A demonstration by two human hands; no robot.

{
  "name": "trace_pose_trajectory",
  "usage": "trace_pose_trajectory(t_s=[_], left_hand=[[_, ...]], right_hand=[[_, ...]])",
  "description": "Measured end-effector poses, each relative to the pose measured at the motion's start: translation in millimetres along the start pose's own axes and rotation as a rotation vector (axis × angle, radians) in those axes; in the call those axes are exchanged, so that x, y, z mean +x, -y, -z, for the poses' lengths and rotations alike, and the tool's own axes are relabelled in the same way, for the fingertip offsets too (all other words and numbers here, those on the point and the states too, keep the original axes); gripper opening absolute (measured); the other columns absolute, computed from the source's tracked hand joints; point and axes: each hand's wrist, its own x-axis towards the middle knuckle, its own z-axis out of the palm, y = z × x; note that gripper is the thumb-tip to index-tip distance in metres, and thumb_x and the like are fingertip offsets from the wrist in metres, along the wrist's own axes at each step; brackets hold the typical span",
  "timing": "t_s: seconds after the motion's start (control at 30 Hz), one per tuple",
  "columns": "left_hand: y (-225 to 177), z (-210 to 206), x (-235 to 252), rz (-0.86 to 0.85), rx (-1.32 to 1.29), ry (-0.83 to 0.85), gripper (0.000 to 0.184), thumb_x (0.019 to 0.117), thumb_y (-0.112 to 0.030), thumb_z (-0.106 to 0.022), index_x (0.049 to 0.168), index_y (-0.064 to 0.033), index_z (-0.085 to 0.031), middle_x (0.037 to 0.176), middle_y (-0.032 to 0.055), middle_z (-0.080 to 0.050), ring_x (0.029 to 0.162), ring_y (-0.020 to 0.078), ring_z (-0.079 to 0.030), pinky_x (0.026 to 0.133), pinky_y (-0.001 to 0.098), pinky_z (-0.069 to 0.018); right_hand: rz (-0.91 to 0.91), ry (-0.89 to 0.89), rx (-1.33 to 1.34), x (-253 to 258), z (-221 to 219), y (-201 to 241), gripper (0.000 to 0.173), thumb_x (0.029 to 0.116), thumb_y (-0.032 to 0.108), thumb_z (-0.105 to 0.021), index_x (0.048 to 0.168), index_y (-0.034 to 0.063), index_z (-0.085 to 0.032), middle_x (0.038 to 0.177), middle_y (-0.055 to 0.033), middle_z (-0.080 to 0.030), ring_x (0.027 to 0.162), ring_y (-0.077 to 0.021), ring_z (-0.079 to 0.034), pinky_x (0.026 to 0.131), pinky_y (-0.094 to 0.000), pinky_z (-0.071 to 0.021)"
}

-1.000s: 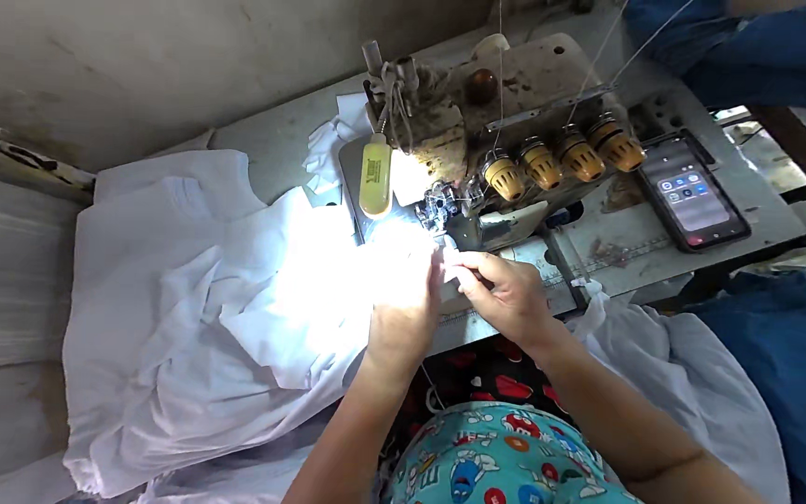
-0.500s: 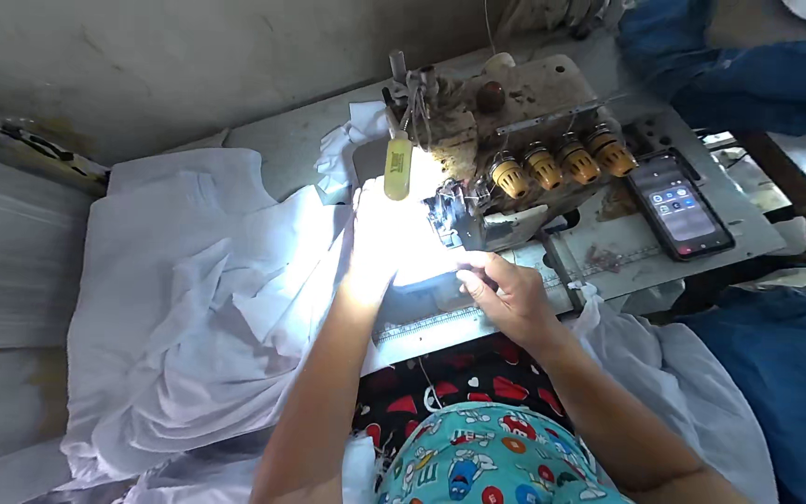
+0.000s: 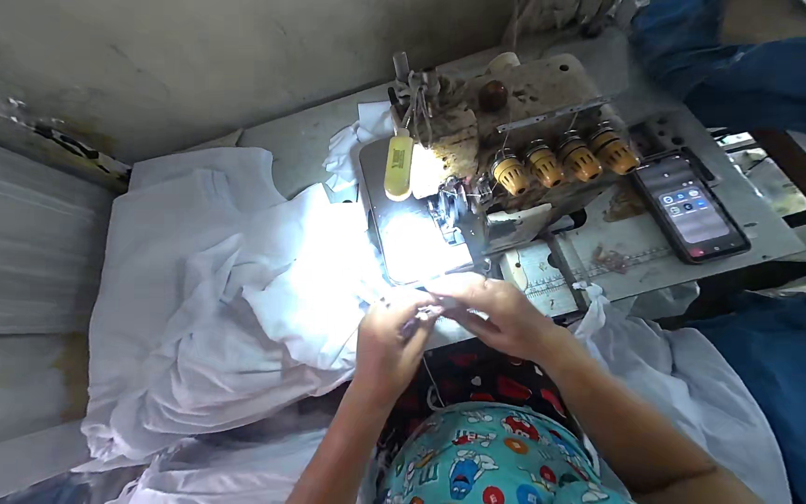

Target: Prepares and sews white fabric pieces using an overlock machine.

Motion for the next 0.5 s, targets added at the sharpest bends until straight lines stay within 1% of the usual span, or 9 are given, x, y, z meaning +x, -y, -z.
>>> trace_pose_trajectory(t_s=[0.07,0.13,0.2,0.27,0.3,0.37,0.4,0.47,0.5], left_hand=[[-2,-9,11,-0.053,0.023,0.045,0.015,0.0972,-0.016,-0.065,0.099,-0.0062,-0.076,0.090,0.0034,-0.076,0.082,0.0056,-0.069,0.078,0.0230,-0.0549],[-3,-19,22,-0.103,0.077,0.019,0.013,0.0946,-0.013,-0.066,0.097,-0.0071,-0.077,0.089,0.0045,-0.077,0.083,0.0096,-0.071,0.078,0.0271,-0.0556],[-5,-27,29,-0.153,0.141,-0.021,0.012,0.0920,-0.010,-0.067,0.094,-0.0074,-0.078,0.086,0.0057,-0.077,0.080,0.0138,-0.072,0.074,0.0311,-0.0565],[-4,-29,30,-0.195,0.164,-0.032,0.012,0.0922,-0.013,-0.068,0.092,-0.0082,-0.078,0.083,0.0049,-0.076,0.077,0.0146,-0.072,0.071,0.0321,-0.0558],[-1,-26,28,-0.210,0.150,-0.029,0.014,0.0941,-0.018,-0.067,0.092,-0.0077,-0.077,0.083,0.0049,-0.076,0.076,0.0145,-0.071,0.071,0.0325,-0.0551],[8,-10,22,-0.173,0.149,-0.050,0.029,0.0958,-0.033,-0.067,0.094,-0.0058,-0.076,0.085,0.0079,-0.076,0.078,0.0168,-0.071,0.073,0.0354,-0.0557],[13,2,22,-0.104,0.171,-0.084,0.031,0.0930,-0.033,-0.067,0.095,-0.0027,-0.076,0.088,0.0122,-0.075,0.082,0.0211,-0.071,0.076,0.0384,-0.0558],[27,31,34,0.037,0.229,-0.119,0.025,0.0927,-0.015,-0.063,0.104,0.0069,-0.069,0.102,0.0222,-0.070,0.098,0.0309,-0.068,0.088,0.0452,-0.0543],[39,41,44,0.070,0.264,-0.135,0.021,0.0955,-0.007,-0.060,0.106,0.0093,-0.065,0.105,0.0237,-0.068,0.100,0.0314,-0.068,0.091,0.0447,-0.0552]], right_hand=[[-0.082,-0.089,0.036,-2,13,-9,0.017,0.0999,0.019,-0.064,0.100,0.0055,-0.075,0.096,-0.0047,-0.073,0.088,-0.0053,-0.067,0.082,-0.0215,-0.0554],[-0.137,-0.172,0.008,-2,25,-15,0.015,0.0949,0.017,-0.068,0.090,0.0043,-0.074,0.089,-0.0027,-0.072,0.083,-0.0011,-0.065,0.078,-0.0171,-0.0539],[-0.167,-0.217,-0.045,-2,30,-18,0.015,0.0930,0.017,-0.069,0.089,0.0040,-0.074,0.089,-0.0026,-0.071,0.083,-0.0003,-0.065,0.077,-0.0163,-0.0540],[-0.186,-0.234,-0.077,-5,29,-17,0.017,0.0933,0.018,-0.069,0.089,0.0026,-0.074,0.086,-0.0041,-0.071,0.080,-0.0009,-0.064,0.075,-0.0156,-0.0528],[-0.196,-0.228,-0.081,-7,27,-14,0.018,0.0943,0.019,-0.068,0.090,0.0025,-0.075,0.086,-0.0044,-0.071,0.079,-0.0010,-0.064,0.075,-0.0152,-0.0527],[-0.211,-0.186,-0.073,-14,24,-4,0.019,0.0960,0.020,-0.067,0.092,0.0033,-0.075,0.086,-0.0048,-0.072,0.079,-0.0018,-0.065,0.075,-0.0163,-0.0532],[-0.206,-0.152,-0.053,-19,22,4,0.019,0.0962,0.021,-0.067,0.092,0.0035,-0.075,0.087,-0.0053,-0.072,0.078,-0.0028,-0.065,0.074,-0.0175,-0.0537],[-0.169,-0.052,0.002,-29,13,20,0.022,0.0983,0.024,-0.066,0.093,0.0044,-0.073,0.087,-0.0060,-0.070,0.077,-0.0049,-0.064,0.071,-0.0192,-0.0547],[-0.145,-0.002,0.024,-33,6,26,0.023,0.0990,0.026,-0.066,0.092,0.0054,-0.073,0.086,-0.0056,-0.070,0.076,-0.0058,-0.064,0.070,-0.0196,-0.0542]])
